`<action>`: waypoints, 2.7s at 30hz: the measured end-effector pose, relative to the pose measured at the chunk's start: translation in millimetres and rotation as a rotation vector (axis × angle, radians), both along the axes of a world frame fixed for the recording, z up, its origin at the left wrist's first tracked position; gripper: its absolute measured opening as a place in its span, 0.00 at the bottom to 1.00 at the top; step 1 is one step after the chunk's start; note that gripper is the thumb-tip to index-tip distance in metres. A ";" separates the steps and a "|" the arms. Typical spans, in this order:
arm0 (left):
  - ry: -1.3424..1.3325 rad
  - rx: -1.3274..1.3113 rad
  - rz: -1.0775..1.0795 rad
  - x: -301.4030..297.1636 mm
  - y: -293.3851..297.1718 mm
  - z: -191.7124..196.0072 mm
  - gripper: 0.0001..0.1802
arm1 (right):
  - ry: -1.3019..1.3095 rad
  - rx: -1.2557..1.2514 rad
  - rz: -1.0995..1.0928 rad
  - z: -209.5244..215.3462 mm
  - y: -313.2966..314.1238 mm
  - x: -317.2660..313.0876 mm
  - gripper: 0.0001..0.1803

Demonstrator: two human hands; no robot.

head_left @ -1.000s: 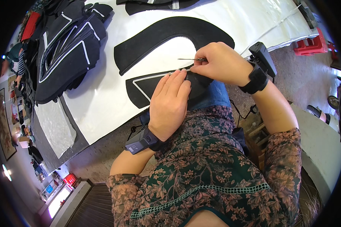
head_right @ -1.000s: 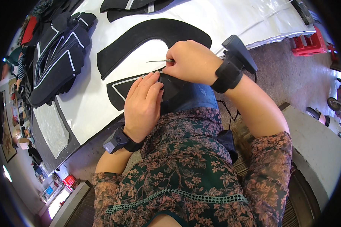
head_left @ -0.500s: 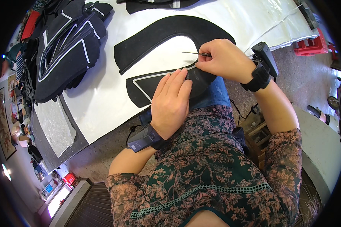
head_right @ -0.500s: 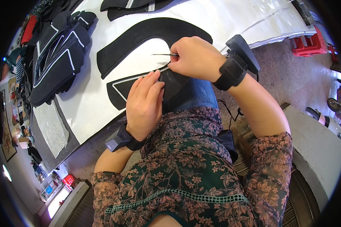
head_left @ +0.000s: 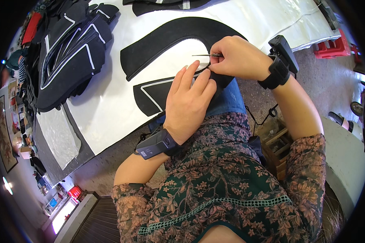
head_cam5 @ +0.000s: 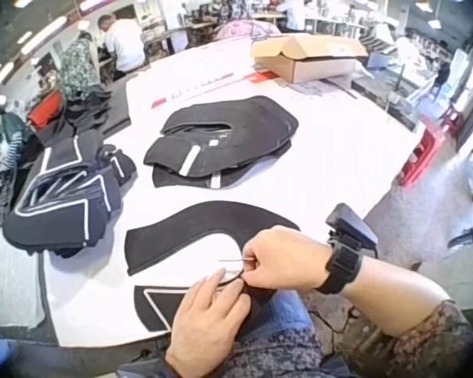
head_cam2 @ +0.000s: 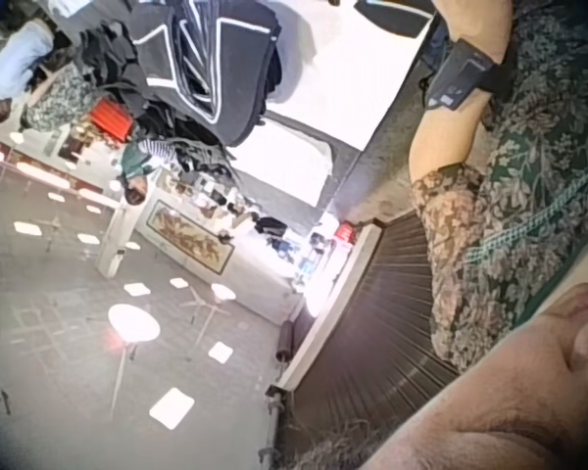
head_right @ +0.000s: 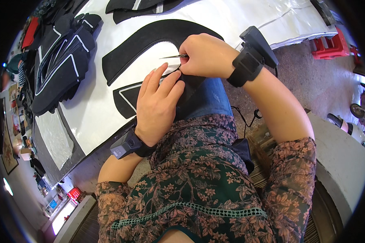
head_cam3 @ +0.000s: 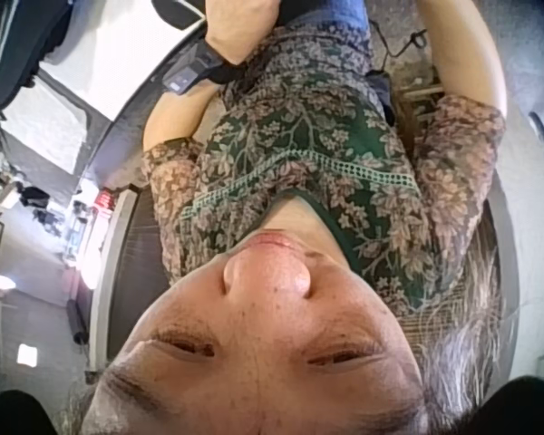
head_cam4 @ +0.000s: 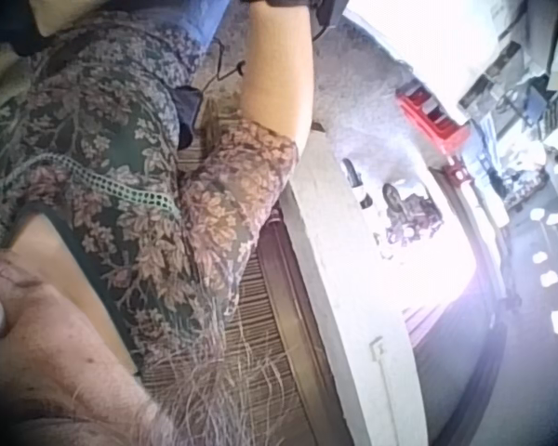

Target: Trimming excess material and thread from shoe upper components using small snips.

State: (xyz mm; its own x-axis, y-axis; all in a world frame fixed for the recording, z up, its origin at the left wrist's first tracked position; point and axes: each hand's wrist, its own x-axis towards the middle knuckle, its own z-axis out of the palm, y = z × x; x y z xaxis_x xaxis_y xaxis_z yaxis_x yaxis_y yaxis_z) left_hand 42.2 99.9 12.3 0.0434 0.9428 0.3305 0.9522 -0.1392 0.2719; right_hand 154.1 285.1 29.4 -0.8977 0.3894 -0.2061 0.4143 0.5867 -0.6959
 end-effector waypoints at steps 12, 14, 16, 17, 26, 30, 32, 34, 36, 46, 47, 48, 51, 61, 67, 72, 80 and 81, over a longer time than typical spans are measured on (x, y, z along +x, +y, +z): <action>0.027 -0.016 -0.011 2.0 5.1 -2.0 0.14 | 0.046 -0.002 0.160 1.6 23.5 -5.9 0.12; 0.014 -0.019 0.004 3.6 6.9 -1.8 0.14 | 0.025 0.009 0.161 3.8 26.5 -9.0 0.12; -0.006 -0.040 -0.001 4.2 8.7 -1.2 0.13 | 0.004 0.021 0.160 4.2 28.3 -11.1 0.13; -0.006 -0.040 -0.001 4.3 8.6 -1.4 0.13 | 0.001 0.025 0.168 3.8 28.9 -11.7 0.13; -0.058 -0.049 -0.019 -8.2 7.5 0.5 0.19 | 0.012 0.008 0.169 0.0 29.8 -11.4 0.13; -0.042 -0.087 -0.099 -19.9 -1.7 5.9 0.16 | 0.008 0.002 0.126 -2.8 9.1 -5.9 0.13; -0.019 -0.093 -0.096 -18.8 -2.0 8.1 0.16 | 0.027 -0.007 0.147 0.8 12.3 -2.9 0.13; -0.006 -0.088 -0.077 -15.4 0.3 8.4 0.16 | 0.056 0.001 0.128 -0.5 17.6 -1.2 0.13; -0.035 -0.087 -0.098 -18.6 -0.6 8.0 0.15 | 0.096 0.036 0.113 -1.7 18.7 -0.8 0.13; -0.008 -0.083 -0.133 -25.3 -4.0 9.8 0.15 | 0.105 0.006 0.094 -1.4 8.0 1.6 0.12; -0.008 -0.083 -0.132 -25.1 -4.2 9.3 0.15 | 0.105 0.006 0.095 -1.5 9.4 0.7 0.12; -0.037 -0.080 -0.136 -25.2 -4.1 8.6 0.15 | 0.081 0.010 0.091 -1.4 10.2 -0.3 0.12; -0.067 -0.085 -0.176 -35.0 -2.4 8.7 0.14 | 0.060 0.020 0.077 -3.6 4.1 0.1 0.12; -0.027 -0.099 -0.192 -35.2 -6.4 9.5 0.14 | 0.046 0.018 0.045 1.1 1.9 3.9 0.13; -0.034 -0.068 -0.178 -29.1 -1.0 3.4 0.13 | -0.030 0.068 0.066 1.8 4.8 -0.5 0.13; 0.016 -0.102 -0.143 -23.0 -0.9 8.1 0.13 | 0.143 0.058 0.073 -4.2 12.4 3.4 0.12; -0.024 -0.099 -0.032 -12.8 -22.8 3.6 0.14 | -0.023 0.026 0.035 -0.8 3.0 -2.8 0.14; 0.014 -0.089 0.009 -13.3 -24.2 6.4 0.14 | -0.018 0.046 0.001 -4.2 -3.6 -1.6 0.14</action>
